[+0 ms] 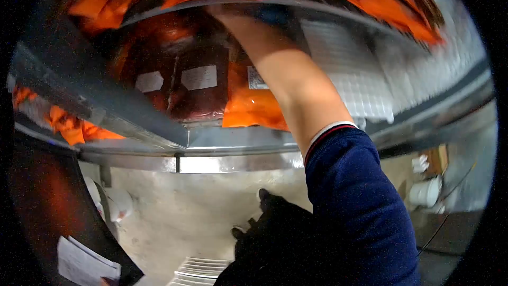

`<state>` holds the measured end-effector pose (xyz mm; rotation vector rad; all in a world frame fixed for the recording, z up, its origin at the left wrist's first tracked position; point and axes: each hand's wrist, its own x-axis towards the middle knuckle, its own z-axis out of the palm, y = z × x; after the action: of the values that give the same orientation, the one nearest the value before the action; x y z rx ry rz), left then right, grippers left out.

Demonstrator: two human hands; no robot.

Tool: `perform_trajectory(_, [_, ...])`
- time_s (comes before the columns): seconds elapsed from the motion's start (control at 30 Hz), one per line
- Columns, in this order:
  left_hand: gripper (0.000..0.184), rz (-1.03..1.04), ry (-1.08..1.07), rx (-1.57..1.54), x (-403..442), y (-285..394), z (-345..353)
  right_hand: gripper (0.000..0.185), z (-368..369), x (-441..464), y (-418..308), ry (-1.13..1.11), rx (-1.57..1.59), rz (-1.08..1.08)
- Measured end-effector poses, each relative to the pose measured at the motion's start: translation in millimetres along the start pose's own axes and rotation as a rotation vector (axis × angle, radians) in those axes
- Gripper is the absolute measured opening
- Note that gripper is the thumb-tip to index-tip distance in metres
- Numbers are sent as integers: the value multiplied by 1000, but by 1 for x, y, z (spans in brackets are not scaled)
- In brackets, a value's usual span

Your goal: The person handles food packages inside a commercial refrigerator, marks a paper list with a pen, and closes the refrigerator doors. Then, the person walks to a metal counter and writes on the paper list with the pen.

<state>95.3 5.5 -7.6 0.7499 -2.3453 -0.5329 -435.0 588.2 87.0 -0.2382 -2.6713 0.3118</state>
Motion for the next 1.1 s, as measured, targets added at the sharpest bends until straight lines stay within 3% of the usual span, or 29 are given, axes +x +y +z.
perform_trajectory(0.03, [27, 83, -4, -22, -5, 30, 5, 23, 3, 11, -2, 0, -27, -29])
perform_trajectory(0.23, [25, 79, 48, -46, -16, 40, 20, 23, 24, 39, -17, -35, -104, -117])
perform_trajectory(0.27, [25, 60, 66, -72, -17, 58, 24, 23, 29, 42, -22, -43, -106, -134])
perform_trajectory(0.33, [28, -222, 116, -91, -22, 119, 31, 23, 37, 45, -27, -50, -117, -161])
perform_trajectory(0.37, [33, -302, 107, -306, -20, 133, 33, 23, 40, 45, -28, -54, -124, -172])
perform_trajectory(0.4, [34, -300, 84, -163, -21, 130, 31, 23, 41, 47, -28, -52, -129, -180])
perform_trajectory(0.47, [34, -327, 246, -485, -23, 133, 43, 23, 41, 50, -24, -50, -137, -190])
perform_trajectory(0.5, [31, -213, 210, -524, -22, 112, 42, 23, 39, 50, -21, -45, -138, -191])
perform_trajectory(0.6, [26, -148, 148, -129, -29, 56, 28, 23, 31, 54, -14, -34, -137, -193])
perform_trajectory(0.73, [22, 143, 193, 32, -28, 43, 30, 23, 25, 61, -12, -19, -135, -193])
perform_trajectory(0.93, [22, -108, 160, -107, -26, 65, 28, 23, 29, 67, -26, -19, -124, -210])
perform_trajectory(1.03, [24, 312, 120, 403, -26, 51, 22, 23, 46, 71, -37, -42, -116, -223])
perform_trajectory(1.07, [25, -163, 134, 199, -24, 95, 27, 23, 52, 69, -43, -49, -117, -228])
perform_trajectory(1.1, [26, -128, 181, 63, -26, 71, 29, 23, 60, 65, -45, -58, -118, -226])
